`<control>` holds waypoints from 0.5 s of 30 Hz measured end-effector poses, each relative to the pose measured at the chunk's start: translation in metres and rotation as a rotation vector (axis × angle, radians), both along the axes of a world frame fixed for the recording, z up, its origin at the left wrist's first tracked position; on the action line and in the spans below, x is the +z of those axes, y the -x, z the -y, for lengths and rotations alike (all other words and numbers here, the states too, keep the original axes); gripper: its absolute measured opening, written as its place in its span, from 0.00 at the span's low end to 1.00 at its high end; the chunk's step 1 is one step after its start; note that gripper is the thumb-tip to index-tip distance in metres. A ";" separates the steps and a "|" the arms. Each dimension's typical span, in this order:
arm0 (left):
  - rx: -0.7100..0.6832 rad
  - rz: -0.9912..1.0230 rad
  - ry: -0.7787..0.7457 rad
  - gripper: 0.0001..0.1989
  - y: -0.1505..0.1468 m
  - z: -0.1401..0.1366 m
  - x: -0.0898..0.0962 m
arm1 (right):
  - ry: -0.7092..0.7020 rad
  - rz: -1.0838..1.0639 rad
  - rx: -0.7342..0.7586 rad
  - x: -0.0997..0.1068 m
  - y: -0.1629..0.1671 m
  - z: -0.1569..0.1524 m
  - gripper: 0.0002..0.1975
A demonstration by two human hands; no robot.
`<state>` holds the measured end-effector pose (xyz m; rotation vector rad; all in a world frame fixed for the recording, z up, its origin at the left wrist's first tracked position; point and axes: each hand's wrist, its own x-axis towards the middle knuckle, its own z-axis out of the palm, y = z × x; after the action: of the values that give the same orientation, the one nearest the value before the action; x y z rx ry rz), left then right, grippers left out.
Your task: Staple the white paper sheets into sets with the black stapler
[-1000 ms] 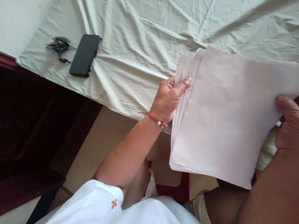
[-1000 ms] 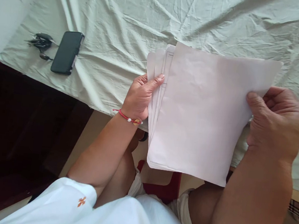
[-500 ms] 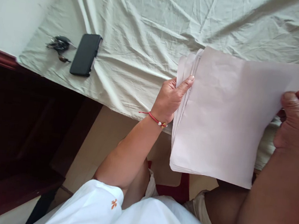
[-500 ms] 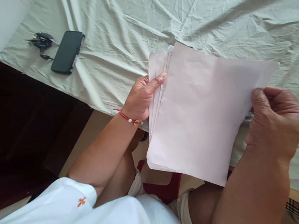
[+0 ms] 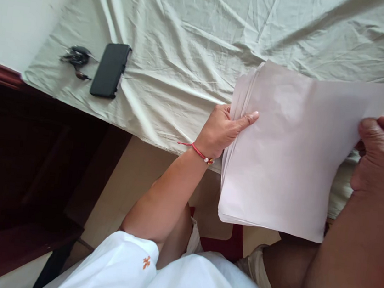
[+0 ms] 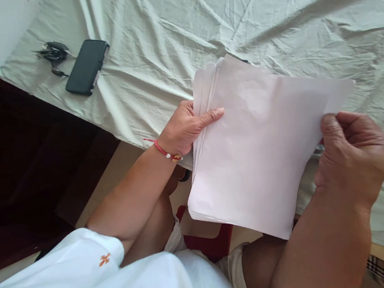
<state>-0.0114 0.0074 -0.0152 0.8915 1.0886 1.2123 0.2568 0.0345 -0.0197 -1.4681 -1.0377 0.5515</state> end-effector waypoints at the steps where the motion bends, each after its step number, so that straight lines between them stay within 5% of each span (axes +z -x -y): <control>1: -0.001 0.006 0.005 0.16 0.001 0.000 -0.001 | 0.007 0.019 0.011 0.001 0.000 0.002 0.07; 8: 0.098 0.169 0.099 0.10 0.002 -0.003 0.007 | 0.326 0.037 0.244 0.017 -0.001 0.017 0.19; 11: 0.214 0.247 0.102 0.04 0.001 -0.005 0.013 | 0.397 -0.029 0.341 0.023 -0.008 0.023 0.21; 15: 0.386 0.321 0.128 0.08 0.004 -0.010 0.017 | 0.550 -0.168 0.450 0.030 -0.013 0.031 0.23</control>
<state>-0.0152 0.0178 0.0016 0.3775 1.0879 1.5226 0.2702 0.0040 0.0107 -1.6202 -1.1386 1.3440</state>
